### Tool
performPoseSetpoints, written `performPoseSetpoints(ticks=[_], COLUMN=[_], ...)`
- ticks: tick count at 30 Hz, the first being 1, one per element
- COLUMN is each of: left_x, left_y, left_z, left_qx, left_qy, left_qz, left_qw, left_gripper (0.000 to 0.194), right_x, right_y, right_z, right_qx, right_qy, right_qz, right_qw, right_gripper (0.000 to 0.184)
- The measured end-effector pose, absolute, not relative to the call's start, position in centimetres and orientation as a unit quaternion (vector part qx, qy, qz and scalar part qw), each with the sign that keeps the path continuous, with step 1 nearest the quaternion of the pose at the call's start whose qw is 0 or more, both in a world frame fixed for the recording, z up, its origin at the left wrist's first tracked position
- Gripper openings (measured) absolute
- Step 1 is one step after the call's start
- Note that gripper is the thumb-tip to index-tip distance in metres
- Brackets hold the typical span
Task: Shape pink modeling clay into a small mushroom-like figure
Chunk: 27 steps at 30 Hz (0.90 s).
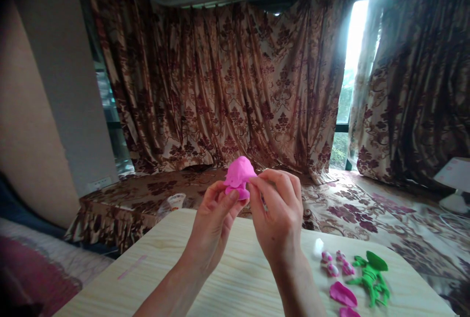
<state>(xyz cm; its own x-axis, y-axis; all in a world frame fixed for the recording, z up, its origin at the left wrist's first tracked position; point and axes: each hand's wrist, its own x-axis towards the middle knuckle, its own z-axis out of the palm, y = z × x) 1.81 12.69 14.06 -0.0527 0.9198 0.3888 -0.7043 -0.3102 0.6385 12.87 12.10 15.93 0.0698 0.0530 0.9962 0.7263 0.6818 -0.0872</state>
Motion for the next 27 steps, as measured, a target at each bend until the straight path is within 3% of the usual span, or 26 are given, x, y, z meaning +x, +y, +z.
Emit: performPoseSetpoints(ticks=[6, 12, 17, 27], left_x=[1.41, 1.59, 1.77, 1.93], left_y=[13.37, 13.69, 13.55, 12.82], left_z=[14.18, 13.98, 13.71, 13.82], left_qx=[0.376, 0.381, 0.401, 0.391], left_qy=[0.152, 0.171, 0.168, 0.149], left_qz=[0.728, 0.747, 0.746, 0.691], left_qw=[0.553, 0.517, 0.504, 0.589], left_gripper=[0.038, 0.044, 0.04, 0.03], right_x=[12.99, 12.77, 12.94, 13.18], right_y=[11.98, 11.55, 11.97, 12.06], right_z=[15.87, 15.86, 15.79, 15.76], right_qx=[-0.334, -0.308, -0.316, -0.316], right_qy=[-0.648, -0.682, -0.671, -0.681], right_qz=[-0.205, -0.226, -0.245, -0.268], right_qw=[0.653, 0.624, 0.624, 0.604], right_gripper=[0.047, 0.02, 0.025, 0.033])
